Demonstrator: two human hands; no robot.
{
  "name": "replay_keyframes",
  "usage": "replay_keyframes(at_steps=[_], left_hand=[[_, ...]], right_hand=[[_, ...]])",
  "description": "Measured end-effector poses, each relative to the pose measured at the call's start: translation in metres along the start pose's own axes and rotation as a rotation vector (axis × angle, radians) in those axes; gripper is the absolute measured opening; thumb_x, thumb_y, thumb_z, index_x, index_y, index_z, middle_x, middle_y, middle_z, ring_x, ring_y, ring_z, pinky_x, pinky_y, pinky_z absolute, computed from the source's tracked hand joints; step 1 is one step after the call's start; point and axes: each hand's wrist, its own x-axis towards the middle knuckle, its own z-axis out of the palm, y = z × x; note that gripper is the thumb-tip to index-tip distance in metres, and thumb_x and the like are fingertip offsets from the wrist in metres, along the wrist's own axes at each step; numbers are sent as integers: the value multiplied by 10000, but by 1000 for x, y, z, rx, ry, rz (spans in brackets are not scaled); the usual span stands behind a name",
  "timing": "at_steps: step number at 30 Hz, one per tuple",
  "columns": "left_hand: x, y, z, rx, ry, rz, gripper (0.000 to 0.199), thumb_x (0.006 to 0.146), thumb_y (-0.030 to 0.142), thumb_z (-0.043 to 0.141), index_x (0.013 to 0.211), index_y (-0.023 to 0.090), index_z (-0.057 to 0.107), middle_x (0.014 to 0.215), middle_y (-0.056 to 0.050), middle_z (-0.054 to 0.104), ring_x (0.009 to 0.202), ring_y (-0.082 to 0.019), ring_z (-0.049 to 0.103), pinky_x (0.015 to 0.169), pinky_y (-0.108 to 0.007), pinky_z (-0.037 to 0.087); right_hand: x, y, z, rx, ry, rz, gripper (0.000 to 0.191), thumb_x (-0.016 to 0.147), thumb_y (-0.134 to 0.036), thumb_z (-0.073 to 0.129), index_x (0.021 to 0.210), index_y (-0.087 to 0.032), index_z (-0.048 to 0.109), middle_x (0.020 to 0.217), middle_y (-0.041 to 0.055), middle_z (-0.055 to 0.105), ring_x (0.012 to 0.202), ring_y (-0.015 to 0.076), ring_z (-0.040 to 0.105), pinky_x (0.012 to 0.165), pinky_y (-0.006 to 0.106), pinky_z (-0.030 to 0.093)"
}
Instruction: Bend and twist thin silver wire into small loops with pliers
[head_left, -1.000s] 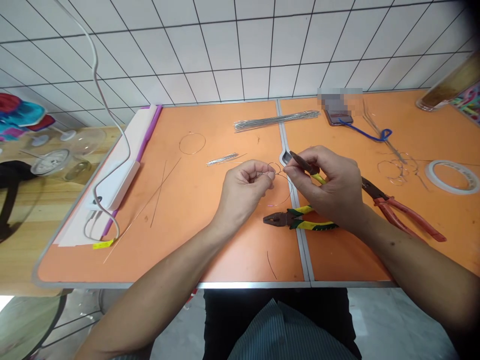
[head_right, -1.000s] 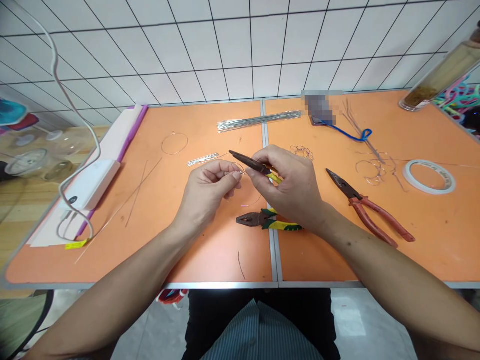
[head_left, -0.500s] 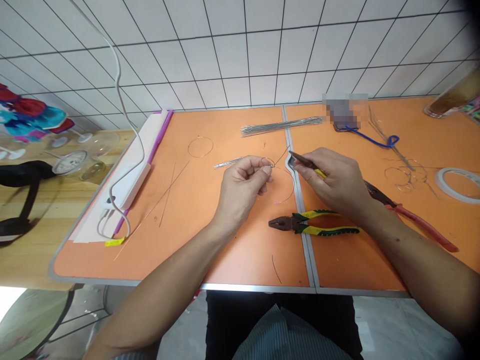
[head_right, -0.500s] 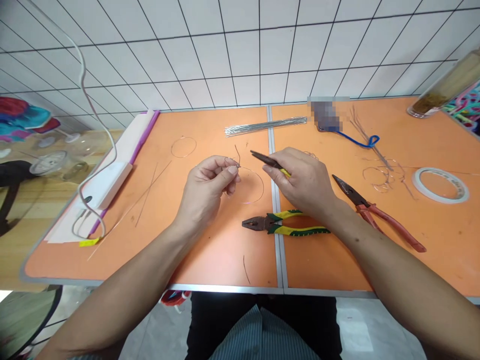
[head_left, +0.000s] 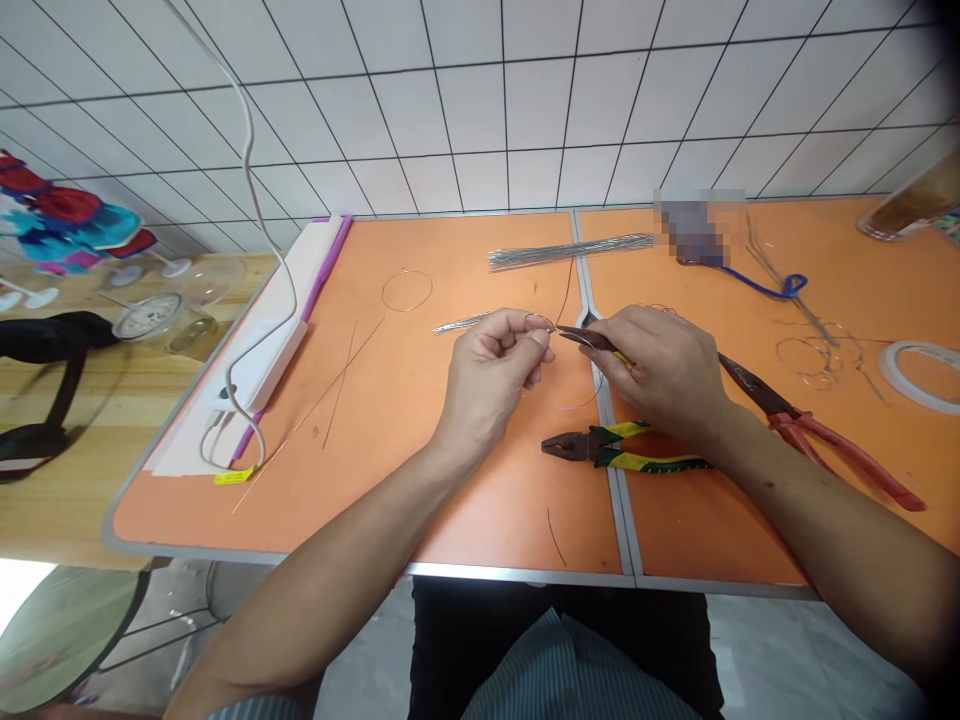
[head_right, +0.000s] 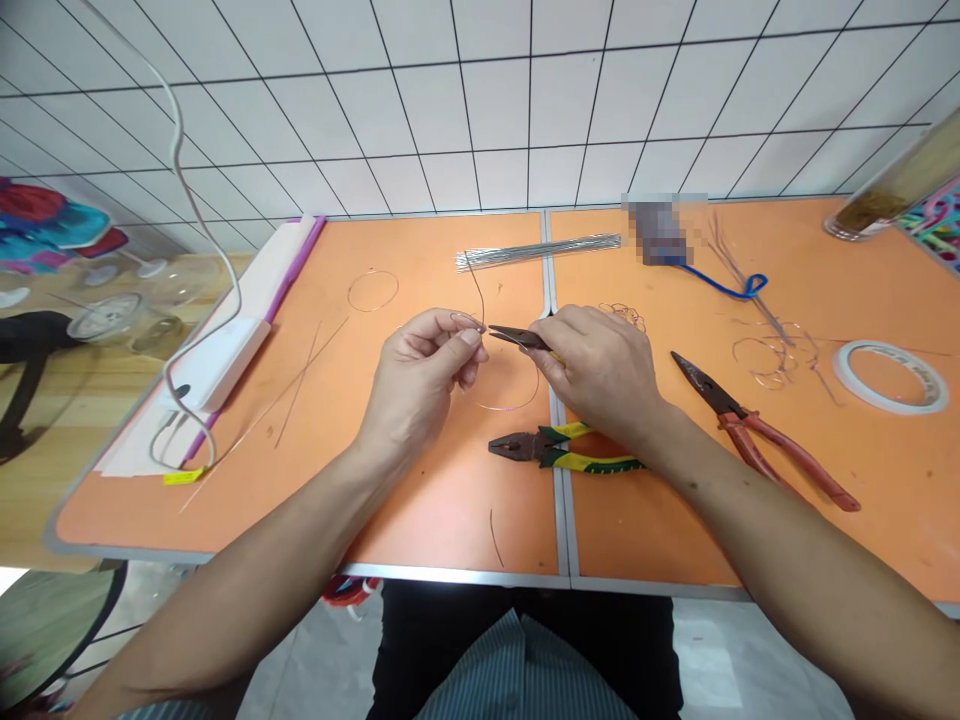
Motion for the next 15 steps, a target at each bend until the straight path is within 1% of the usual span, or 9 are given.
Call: replay_keyframes(at_steps=[6, 11, 15], left_hand=[[-1, 0, 2, 22, 15, -16, 61, 893, 255, 808, 893, 212, 766, 732, 11, 730, 559, -90, 562, 549, -239, 467], [-3, 2, 5, 8, 28, -10, 43, 904, 219, 797, 888, 204, 760, 725, 12, 731, 547, -88, 556, 528, -236, 461], [-4, 2, 6, 15, 42, 4, 53, 922, 230, 794, 892, 208, 756, 738, 11, 729, 541, -86, 548, 519, -242, 458]], right_hand=[[0, -3, 1, -31, 17, 3, 288, 1147, -365, 622, 974, -254, 823, 863, 56, 802, 768, 227, 665, 706, 377, 411], [-1, -5, 3, -63, 54, -11, 298, 1146, -350, 626, 942, -232, 810, 853, 56, 791, 763, 219, 652, 694, 378, 402], [-1, -6, 3, -30, 30, 19, 267, 1139, -359, 635, 979, -241, 813, 864, 58, 791, 777, 226, 652, 709, 382, 397]])
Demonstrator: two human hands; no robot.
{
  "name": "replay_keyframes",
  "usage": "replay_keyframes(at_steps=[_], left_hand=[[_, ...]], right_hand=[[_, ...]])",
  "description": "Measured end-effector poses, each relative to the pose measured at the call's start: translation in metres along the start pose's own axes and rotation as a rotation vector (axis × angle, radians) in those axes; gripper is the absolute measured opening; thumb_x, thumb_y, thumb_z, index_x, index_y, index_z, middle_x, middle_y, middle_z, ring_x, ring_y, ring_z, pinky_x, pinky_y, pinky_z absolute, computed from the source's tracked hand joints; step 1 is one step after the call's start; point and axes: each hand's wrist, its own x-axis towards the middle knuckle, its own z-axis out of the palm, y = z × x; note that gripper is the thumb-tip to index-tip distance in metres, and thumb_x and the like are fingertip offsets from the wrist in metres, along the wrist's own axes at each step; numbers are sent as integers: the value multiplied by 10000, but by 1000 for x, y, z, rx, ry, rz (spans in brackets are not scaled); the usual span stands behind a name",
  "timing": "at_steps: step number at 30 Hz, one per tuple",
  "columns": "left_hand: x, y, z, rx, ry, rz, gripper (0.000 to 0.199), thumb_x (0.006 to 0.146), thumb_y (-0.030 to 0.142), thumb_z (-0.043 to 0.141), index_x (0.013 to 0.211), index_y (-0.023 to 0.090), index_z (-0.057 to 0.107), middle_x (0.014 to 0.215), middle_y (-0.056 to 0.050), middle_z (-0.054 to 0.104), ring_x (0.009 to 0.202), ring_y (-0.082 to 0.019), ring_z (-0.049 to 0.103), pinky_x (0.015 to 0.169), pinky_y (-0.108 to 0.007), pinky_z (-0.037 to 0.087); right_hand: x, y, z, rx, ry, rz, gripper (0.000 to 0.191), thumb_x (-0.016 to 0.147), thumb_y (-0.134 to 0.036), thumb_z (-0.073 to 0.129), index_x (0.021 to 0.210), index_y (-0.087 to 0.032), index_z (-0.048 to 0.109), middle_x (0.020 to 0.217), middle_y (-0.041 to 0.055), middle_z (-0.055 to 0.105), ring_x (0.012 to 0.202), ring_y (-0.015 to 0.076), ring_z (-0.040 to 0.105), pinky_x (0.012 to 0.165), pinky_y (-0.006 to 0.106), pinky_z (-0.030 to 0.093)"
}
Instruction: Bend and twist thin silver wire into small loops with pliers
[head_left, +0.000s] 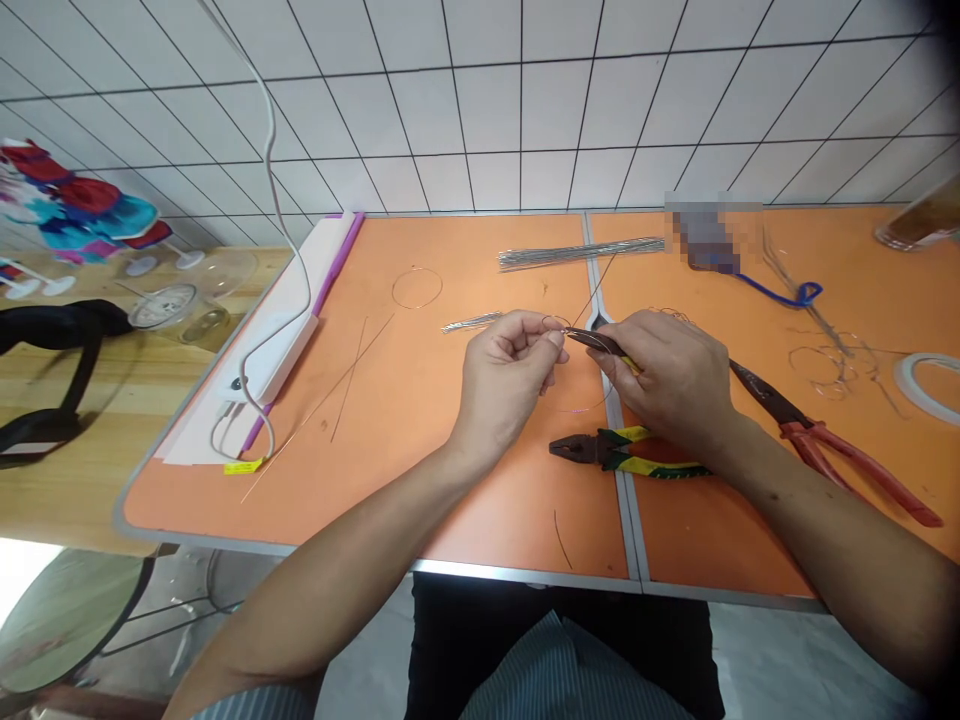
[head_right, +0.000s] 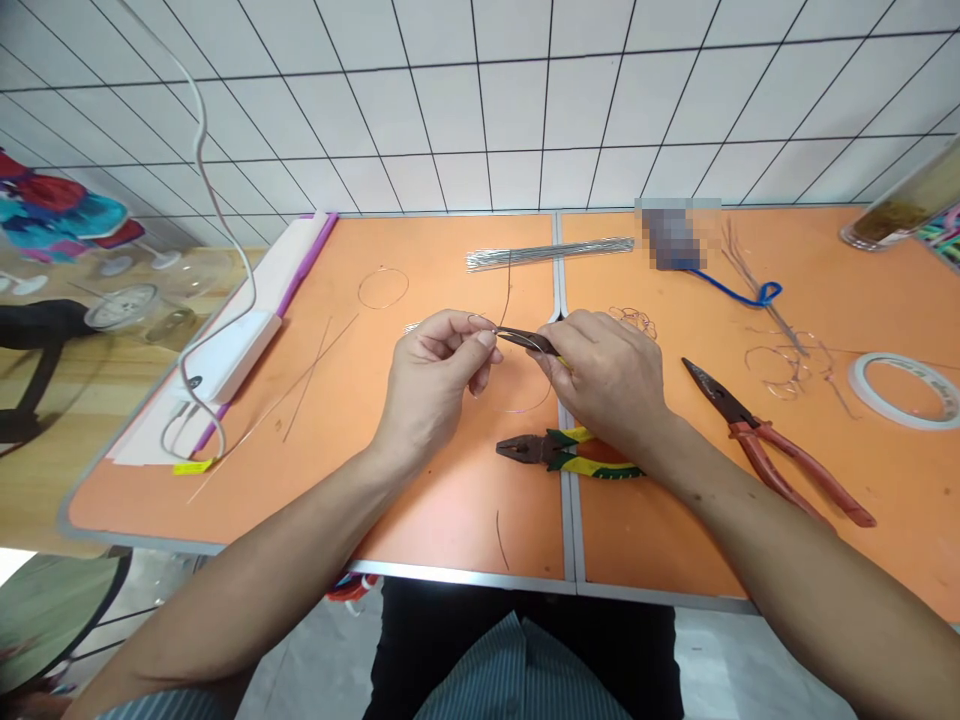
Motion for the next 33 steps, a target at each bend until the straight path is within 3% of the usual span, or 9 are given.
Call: replay_keyframes(at_steps=[19, 33], left_hand=[[-3, 0, 3, -17, 16, -12, 97, 898, 248, 809, 878, 201, 727, 729, 16, 721, 537, -85, 576, 491, -216, 473], [-1, 0, 1, -23, -3, -22, 90, 855, 209, 784, 806, 194, 709, 664, 28, 685, 499, -67, 510, 473, -205, 406]], right_hand=[[2, -1, 3, -7, 54, -47, 298, 1149, -390, 658, 956, -229, 817, 826, 48, 769, 748, 211, 628, 700, 374, 401], [5, 1, 6, -34, 121, -113, 299, 1146, -368, 673, 915, -230, 803, 782, 35, 753, 713, 193, 636, 677, 361, 401]])
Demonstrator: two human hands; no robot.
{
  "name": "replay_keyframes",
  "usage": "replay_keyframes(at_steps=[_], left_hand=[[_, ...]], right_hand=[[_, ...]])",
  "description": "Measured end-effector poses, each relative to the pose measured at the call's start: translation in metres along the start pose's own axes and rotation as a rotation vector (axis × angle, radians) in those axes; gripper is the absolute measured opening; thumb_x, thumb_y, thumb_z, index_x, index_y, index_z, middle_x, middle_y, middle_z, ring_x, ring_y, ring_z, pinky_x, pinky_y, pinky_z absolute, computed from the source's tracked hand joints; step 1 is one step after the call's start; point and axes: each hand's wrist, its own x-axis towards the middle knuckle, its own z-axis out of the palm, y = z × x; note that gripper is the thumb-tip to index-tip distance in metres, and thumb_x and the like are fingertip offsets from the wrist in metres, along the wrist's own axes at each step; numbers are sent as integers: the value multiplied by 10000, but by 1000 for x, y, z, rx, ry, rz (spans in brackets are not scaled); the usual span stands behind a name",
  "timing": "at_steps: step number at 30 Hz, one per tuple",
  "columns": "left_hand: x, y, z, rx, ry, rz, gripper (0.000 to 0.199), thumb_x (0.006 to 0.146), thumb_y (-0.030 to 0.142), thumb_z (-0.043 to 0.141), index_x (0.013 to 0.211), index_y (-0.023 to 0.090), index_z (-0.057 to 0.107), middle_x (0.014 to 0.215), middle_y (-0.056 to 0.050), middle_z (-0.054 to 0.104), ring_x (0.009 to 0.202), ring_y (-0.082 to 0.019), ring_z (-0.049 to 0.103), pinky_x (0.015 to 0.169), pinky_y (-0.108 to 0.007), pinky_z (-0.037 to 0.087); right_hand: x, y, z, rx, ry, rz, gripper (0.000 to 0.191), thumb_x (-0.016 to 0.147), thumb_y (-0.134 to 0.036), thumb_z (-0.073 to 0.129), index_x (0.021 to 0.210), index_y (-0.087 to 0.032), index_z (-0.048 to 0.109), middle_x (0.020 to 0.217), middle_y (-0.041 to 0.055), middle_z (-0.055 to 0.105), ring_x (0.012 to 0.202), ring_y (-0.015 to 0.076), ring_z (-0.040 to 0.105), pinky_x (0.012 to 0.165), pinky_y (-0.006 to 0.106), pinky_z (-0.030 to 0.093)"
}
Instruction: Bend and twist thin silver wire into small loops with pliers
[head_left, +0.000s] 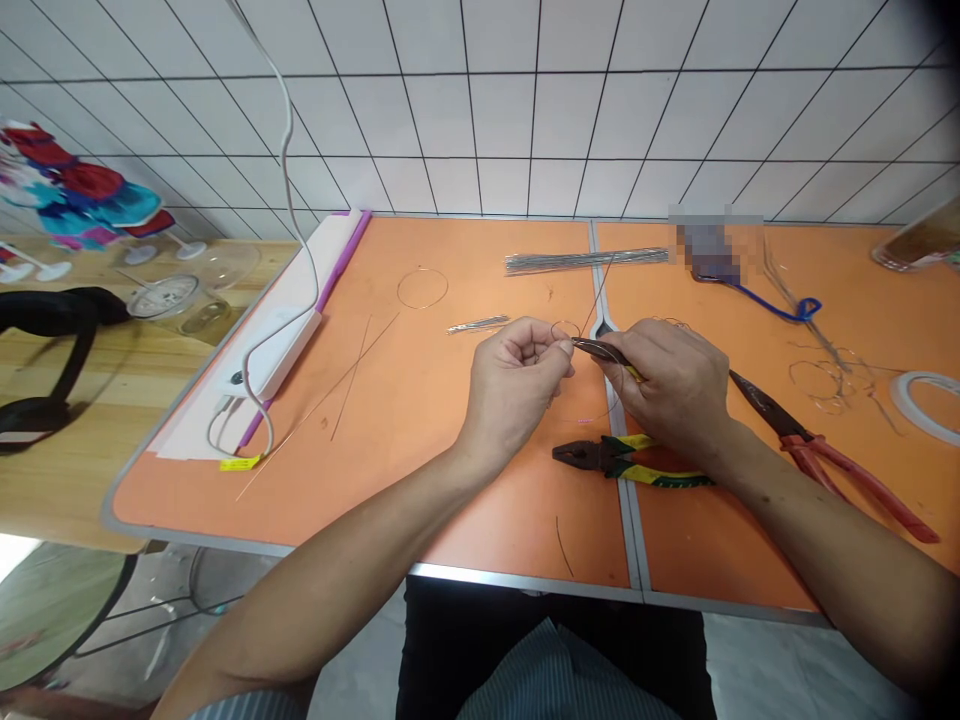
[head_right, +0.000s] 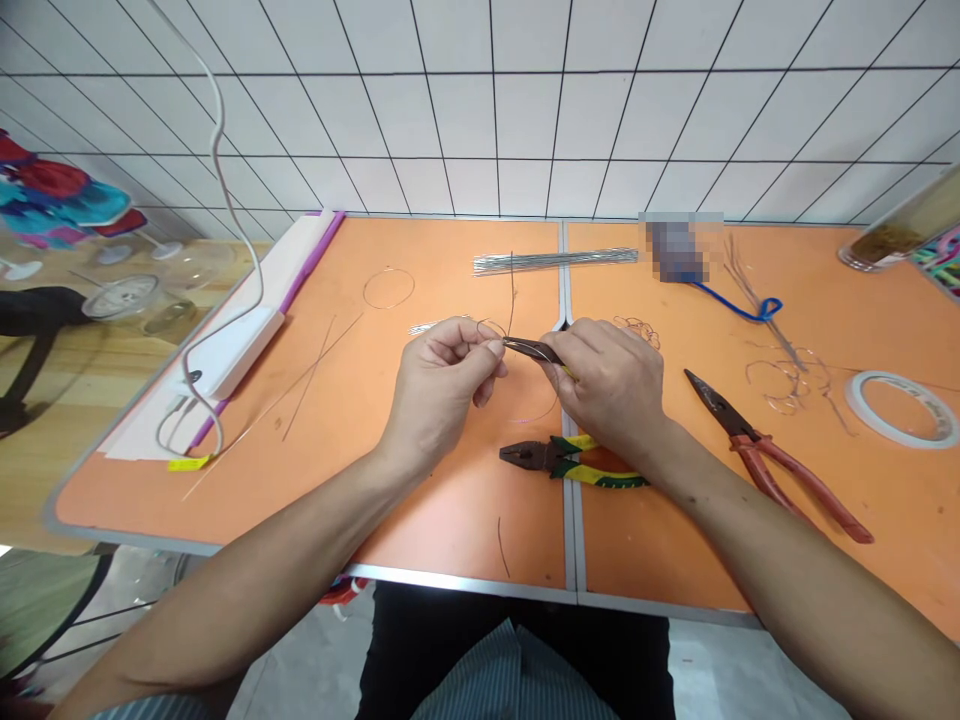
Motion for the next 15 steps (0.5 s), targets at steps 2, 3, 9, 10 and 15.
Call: replay_keyframes(at_steps=[2, 3, 9, 10, 15], left_hand=[[0, 0, 0, -5, -10, -1, 88, 854, 189, 775, 795, 194, 710, 656, 30, 677, 499, -63, 489, 480, -208, 398], [1, 0, 0, -10, -14, -1, 81, 855, 184, 773, 800, 194, 715, 656, 30, 676, 501, -63, 484, 484, -210, 395], [2, 0, -2, -39, 15, 41, 71, 885, 226, 804, 864, 206, 738, 690, 15, 700, 532, -83, 530, 489, -224, 400], [2, -1, -2, -35, 22, 63, 80, 891, 234, 808, 866, 208, 737, 700, 12, 705, 543, -87, 545, 495, -226, 410], [0, -2, -1, 24, 49, 166, 104, 913, 252, 812, 858, 212, 734, 740, 4, 722, 575, -91, 581, 518, -229, 451]], right_hand=[[2, 0, -2, -5, 1, -10, 293, 1147, -355, 671, 918, -234, 808, 773, 31, 748, 705, 194, 627, 660, 364, 393], [2, -1, -2, -9, 0, -9, 293, 1147, -357, 670, 920, -236, 811, 768, 30, 743, 703, 196, 623, 652, 367, 385], [4, -2, -4, 22, -48, 48, 295, 1157, -399, 648, 998, -234, 834, 829, 56, 755, 780, 229, 660, 711, 383, 406], [3, -2, -3, 31, -56, 57, 298, 1160, -395, 639, 1007, -230, 836, 833, 58, 757, 783, 231, 661, 717, 384, 410], [0, -2, -3, 75, -83, 99, 309, 1169, -403, 615, 1035, -233, 835, 845, 55, 768, 774, 229, 667, 714, 384, 412]])
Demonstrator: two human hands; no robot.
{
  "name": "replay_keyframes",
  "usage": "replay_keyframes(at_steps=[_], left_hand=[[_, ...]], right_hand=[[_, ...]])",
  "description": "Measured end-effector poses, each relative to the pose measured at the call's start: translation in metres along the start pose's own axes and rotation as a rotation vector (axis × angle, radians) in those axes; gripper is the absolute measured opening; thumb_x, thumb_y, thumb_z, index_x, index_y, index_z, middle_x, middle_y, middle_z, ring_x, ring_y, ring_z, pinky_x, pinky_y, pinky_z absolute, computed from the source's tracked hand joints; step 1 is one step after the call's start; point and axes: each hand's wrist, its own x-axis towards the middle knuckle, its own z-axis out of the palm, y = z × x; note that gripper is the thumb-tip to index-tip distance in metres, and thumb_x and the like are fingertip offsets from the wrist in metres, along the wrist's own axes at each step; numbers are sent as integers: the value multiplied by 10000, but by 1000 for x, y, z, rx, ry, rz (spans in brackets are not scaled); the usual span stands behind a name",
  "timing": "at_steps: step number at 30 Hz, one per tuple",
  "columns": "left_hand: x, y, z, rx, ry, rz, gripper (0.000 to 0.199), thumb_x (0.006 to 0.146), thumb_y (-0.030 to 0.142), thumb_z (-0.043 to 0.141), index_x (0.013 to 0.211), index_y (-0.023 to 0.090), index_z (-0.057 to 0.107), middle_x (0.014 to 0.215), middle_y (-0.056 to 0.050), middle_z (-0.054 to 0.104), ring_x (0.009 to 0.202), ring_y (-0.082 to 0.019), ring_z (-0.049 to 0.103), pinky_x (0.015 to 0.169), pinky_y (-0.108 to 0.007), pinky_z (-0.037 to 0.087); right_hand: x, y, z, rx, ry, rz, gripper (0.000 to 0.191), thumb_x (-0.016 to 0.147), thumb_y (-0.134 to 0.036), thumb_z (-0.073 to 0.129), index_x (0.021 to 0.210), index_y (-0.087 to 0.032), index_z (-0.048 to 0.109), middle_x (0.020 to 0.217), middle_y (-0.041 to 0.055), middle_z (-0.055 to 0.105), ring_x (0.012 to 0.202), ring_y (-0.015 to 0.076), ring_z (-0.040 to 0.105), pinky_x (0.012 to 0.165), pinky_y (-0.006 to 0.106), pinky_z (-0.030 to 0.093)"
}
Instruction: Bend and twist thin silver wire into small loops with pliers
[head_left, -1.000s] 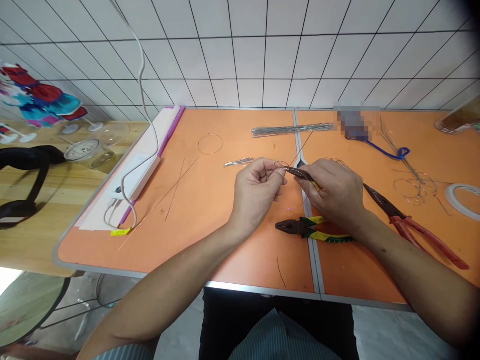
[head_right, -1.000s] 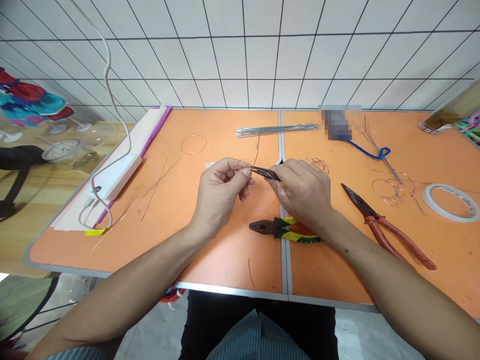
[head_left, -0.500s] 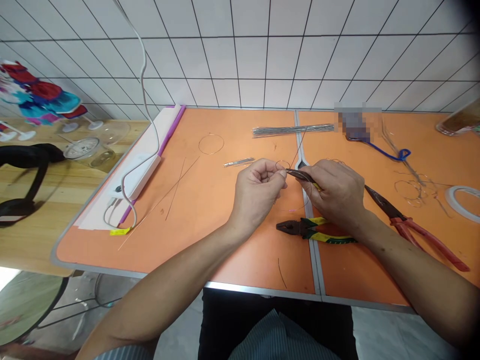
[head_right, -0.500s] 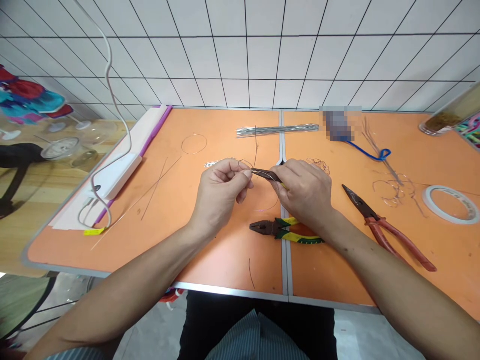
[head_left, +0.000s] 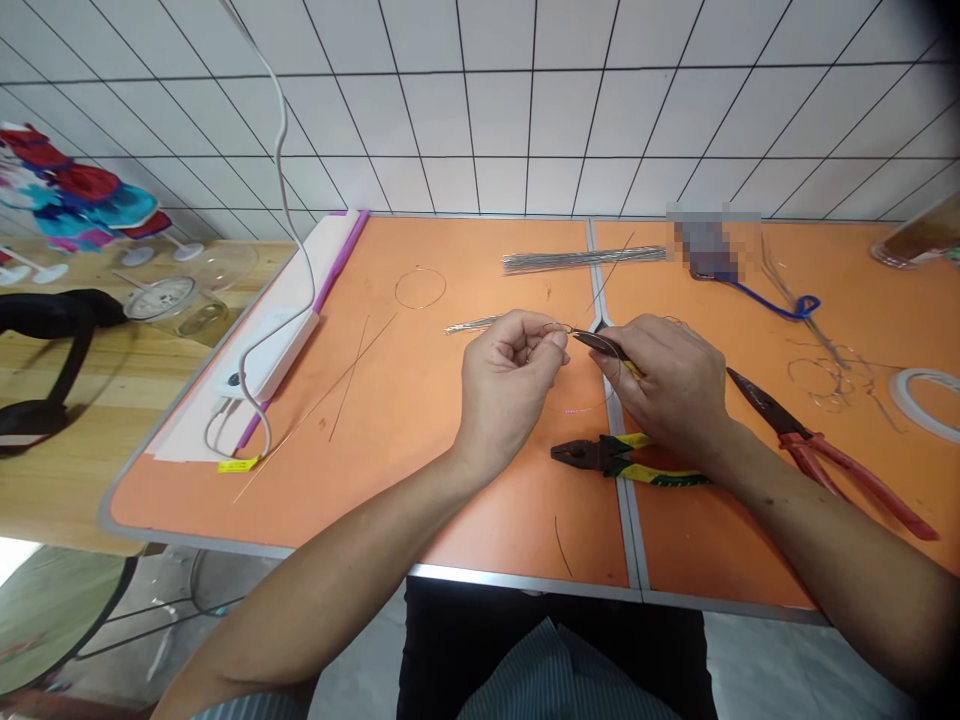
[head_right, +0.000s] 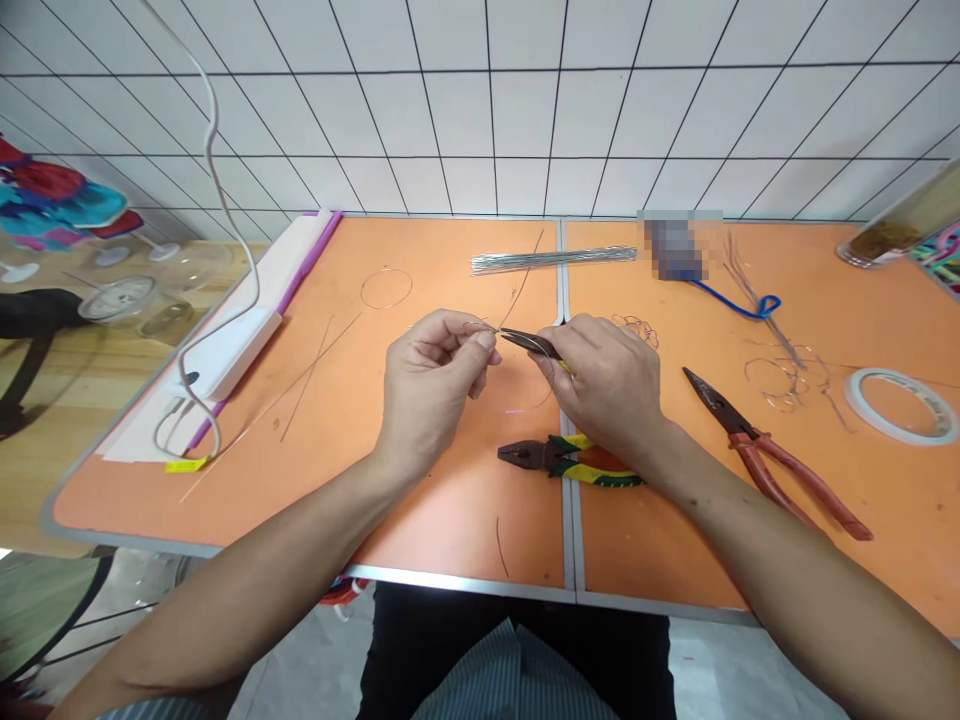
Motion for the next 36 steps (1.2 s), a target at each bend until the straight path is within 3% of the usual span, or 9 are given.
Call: replay_keyframes(at_steps=[7, 9, 12, 16, 18, 21, 24, 31, 36], left_hand=[[-1, 3, 1, -16, -1, -67, 113, 933, 235, 786, 850, 199, 718, 731, 3, 718, 525, -81, 537, 493, -224, 437], [2, 4, 0, -35, -4, -123, 110, 918, 219, 783, 841, 202, 706, 712, 11, 703, 508, -72, 487, 480, -222, 388], [4, 5, 0, -36, -4, -187, 100, 883, 196, 783, 835, 207, 696, 699, 24, 681, 516, -69, 454, 484, -222, 346], [4, 2, 0, -9, -58, -219, 72, 858, 205, 778, 838, 205, 709, 703, 21, 685, 534, -74, 471, 500, -229, 345], [2, -1, 1, 12, -103, -235, 74, 849, 218, 783, 834, 205, 713, 697, 22, 687, 533, -74, 473, 500, -231, 341], [0, -5, 1, 46, -181, -263, 82, 851, 236, 801, 840, 202, 727, 683, 24, 692, 527, -71, 473, 497, -226, 334], [-1, -6, 0, 38, -238, -294, 112, 870, 255, 821, 840, 195, 731, 663, 23, 692, 495, -62, 448, 474, -219, 319], [-2, 1, -2, 27, -283, -260, 276, 978, 407, 836, 836, 190, 739, 767, -24, 752, 497, -81, 547, 455, -228, 440], [-2, 3, -3, 79, -310, -248, 299, 1007, 405, 809, 815, 201, 702, 744, -12, 734, 490, -78, 539, 439, -213, 430]], right_hand=[[1, -6, -1, 45, -34, 40, 344, 1164, -396, 606, 986, -221, 841, 860, 75, 788, 792, 237, 686, 705, 394, 392], [0, -3, 0, 108, -105, 143, 306, 1138, -391, 620, 1005, -228, 844, 898, 74, 796, 828, 251, 704, 690, 391, 381], [2, 2, -4, 402, -204, 416, 230, 1079, -395, 674, 1014, -244, 835, 918, 50, 804, 864, 253, 725, 712, 375, 437], [11, -2, -17, 798, -193, 632, 303, 1063, -526, 717, 980, -263, 844, 903, 30, 792, 857, 232, 713, 818, 388, 534], [14, -8, -23, 894, -193, 652, 225, 1008, -498, 796, 1045, -283, 854, 971, 23, 802, 857, 223, 700, 827, 392, 544], [15, -14, -26, 946, -172, 655, 159, 955, -444, 855, 957, -286, 832, 975, 19, 782, 820, 205, 653, 788, 382, 528], [14, -12, -25, 969, -173, 660, 201, 945, -436, 868, 857, -273, 789, 892, 18, 738, 806, 202, 629, 758, 371, 516], [11, -1, -22, 1076, -193, 630, 252, 963, -476, 864, 876, -265, 759, 886, 24, 718, 824, 210, 643, 766, 369, 551], [11, -2, -23, 1154, -285, 627, 269, 994, -475, 833, 882, -254, 727, 845, 20, 668, 800, 203, 604, 746, 361, 523]])
